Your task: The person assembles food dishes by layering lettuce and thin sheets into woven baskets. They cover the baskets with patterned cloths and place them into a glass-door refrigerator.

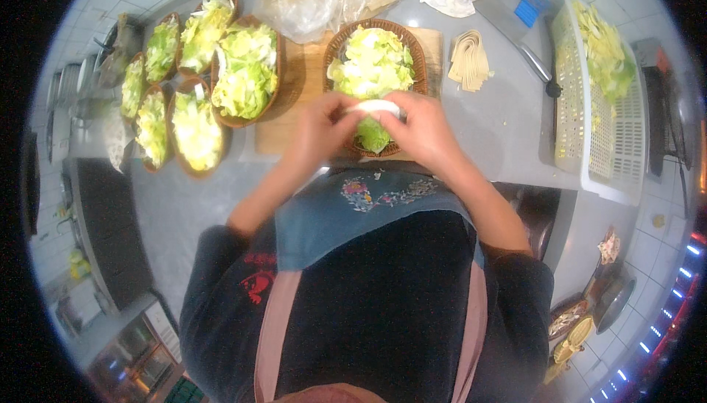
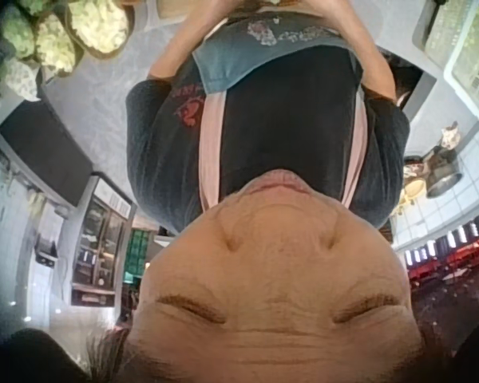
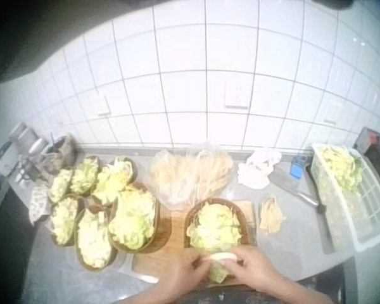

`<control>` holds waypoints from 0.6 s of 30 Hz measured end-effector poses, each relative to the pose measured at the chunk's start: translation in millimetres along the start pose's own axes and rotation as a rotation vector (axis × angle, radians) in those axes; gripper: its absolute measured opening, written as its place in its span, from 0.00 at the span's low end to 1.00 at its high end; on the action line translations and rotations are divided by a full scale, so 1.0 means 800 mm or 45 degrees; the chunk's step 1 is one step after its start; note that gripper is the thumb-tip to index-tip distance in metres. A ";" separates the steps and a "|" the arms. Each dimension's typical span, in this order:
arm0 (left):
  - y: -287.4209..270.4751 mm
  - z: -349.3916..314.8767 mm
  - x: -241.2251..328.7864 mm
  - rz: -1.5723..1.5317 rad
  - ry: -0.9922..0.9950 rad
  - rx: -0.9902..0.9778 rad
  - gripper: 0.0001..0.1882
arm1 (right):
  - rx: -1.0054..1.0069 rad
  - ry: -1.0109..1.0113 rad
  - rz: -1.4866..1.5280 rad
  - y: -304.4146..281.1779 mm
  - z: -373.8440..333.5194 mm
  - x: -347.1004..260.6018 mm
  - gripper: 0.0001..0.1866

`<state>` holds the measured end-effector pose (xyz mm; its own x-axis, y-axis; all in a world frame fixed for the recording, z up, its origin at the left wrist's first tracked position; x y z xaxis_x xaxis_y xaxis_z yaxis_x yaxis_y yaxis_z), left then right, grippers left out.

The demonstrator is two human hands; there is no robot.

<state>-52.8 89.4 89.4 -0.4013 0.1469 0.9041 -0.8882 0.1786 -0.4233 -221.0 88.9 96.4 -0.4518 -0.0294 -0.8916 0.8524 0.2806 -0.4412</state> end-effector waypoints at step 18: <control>-0.030 0.049 -0.016 -0.249 -0.295 -0.144 0.11 | -0.161 0.288 0.460 -0.012 0.035 0.020 0.09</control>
<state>-35.3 45.3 90.3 -0.2771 -0.1242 0.9528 -0.9283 0.2904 -0.2321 -229.3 58.5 83.3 -0.1893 0.2985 -0.9354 0.9335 0.3501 -0.0772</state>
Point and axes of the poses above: each hand's wrist, its own z-axis towards the middle knuckle, its own y-axis out of the palm, x = y × z, the point moved 4 cm from there along z, towards the middle knuckle, and after that the axes turned 2 degrees about y, right-handed, at the moved point
